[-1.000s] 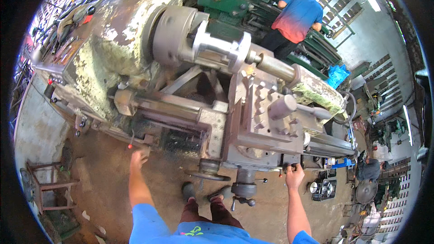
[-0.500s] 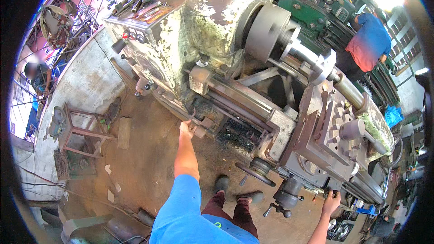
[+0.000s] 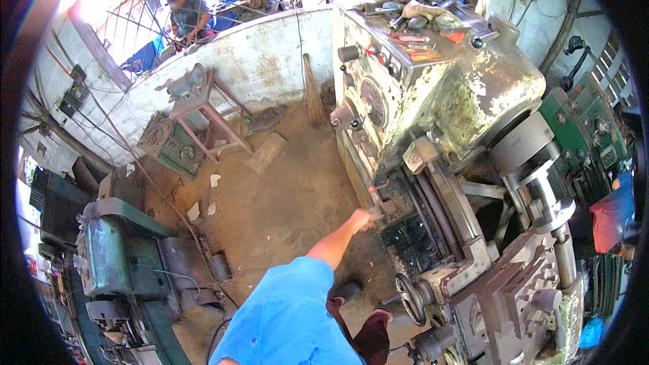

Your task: The person walks through a workshop, picks up a caliper, and measures a metal part on a lathe. They then join coworkers at a table to measure and mark metal sheets before returning to the lathe to measure another part.

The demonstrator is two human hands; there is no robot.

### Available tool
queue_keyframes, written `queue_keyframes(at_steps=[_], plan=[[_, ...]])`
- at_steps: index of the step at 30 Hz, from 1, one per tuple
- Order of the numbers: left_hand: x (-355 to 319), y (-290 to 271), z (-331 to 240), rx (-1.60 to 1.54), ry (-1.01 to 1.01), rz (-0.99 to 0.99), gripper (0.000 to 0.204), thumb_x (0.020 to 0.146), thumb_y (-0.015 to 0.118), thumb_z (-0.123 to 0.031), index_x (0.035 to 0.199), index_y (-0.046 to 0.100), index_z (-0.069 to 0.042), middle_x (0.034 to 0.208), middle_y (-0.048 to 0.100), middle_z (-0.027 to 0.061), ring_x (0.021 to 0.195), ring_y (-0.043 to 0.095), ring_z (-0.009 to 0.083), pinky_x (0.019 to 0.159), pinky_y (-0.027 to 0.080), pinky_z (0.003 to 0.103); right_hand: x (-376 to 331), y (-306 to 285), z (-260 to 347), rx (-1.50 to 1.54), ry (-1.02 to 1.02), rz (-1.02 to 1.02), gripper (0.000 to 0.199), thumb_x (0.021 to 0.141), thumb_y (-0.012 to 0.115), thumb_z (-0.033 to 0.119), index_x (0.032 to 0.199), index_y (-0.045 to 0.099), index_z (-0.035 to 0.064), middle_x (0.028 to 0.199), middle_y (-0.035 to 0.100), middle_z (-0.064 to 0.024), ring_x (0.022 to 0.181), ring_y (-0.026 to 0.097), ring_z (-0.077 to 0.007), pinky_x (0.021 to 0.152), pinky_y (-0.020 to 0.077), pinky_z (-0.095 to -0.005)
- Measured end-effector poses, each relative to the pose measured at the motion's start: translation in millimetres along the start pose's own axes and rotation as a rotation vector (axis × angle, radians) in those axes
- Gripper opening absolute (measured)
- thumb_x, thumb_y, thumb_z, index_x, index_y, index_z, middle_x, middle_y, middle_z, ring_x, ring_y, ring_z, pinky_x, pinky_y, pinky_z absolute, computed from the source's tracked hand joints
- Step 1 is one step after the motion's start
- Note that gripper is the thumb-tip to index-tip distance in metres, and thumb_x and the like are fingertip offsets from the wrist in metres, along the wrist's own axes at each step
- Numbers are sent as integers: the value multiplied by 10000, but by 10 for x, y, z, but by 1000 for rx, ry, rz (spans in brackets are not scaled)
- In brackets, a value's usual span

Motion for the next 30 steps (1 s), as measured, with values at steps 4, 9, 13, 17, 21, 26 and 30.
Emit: queue_keyframes(at_steps=[4,9,13,17,21,26,30], plan=[[-558,211,1163,1466,256,255,307,847,541,-261,912,747,-42,1037,683,236,991,650,395,829,524,512,-43,-21,-23,47,12,-34,462,857,707,292,1195,655,-19,965,710,-235,821,694,-342,725,550,-421],[-1612,-378,2567,1339,-114,485,363,845,564,-289,1052,715,-32,1105,682,213,941,661,368,772,516,532,-69,-112,74,71,37,-73,455,872,691,287,1209,648,-16,1036,700,-233,887,686,-345,770,542,-410],[-2124,-819,2758,1078,-484,350,331,838,602,-297,1027,726,-55,1020,710,177,852,682,313,711,545,494,-42,-122,99,37,107,-23,454,877,687,290,1212,647,-13,1069,695,-227,920,679,-344,807,534,-399],[-1997,-648,2299,1165,-453,233,275,847,633,-303,929,755,-71,946,729,148,824,690,270,750,559,462,-26,-81,96,152,-34,-104,370,943,588,224,1223,617,-17,1097,681,-218,960,648,-357,850,490,-409],[-1419,64,1427,1375,-244,349,288,883,625,-272,1024,719,-38,980,716,168,827,691,268,746,549,439,-143,102,-222,322,132,-129,238,933,635,158,1064,634,-41,992,681,-195,898,633,-335,803,493,-394],[-1164,851,313,437,-45,182,347,944,604,-222,1226,612,-20,1060,699,135,894,689,244,750,540,375,-452,163,-330,408,316,-313,216,946,594,110,1113,626,-24,1058,649,-151,982,621,-283,862,483,-364],[-1333,1085,330,688,-38,330,410,929,618,-218,1277,577,-6,1080,699,118,893,695,214,748,528,336,-437,51,-58,74,193,-406,141,939,566,119,1010,634,19,977,634,-162,918,605,-374,785,480,-440]])
Point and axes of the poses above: each hand's wrist, its own x-axis towards the middle knuckle, its own y-axis out of the palm, z = x × y, the point moved 9 cm from there along x, towards the middle knuckle
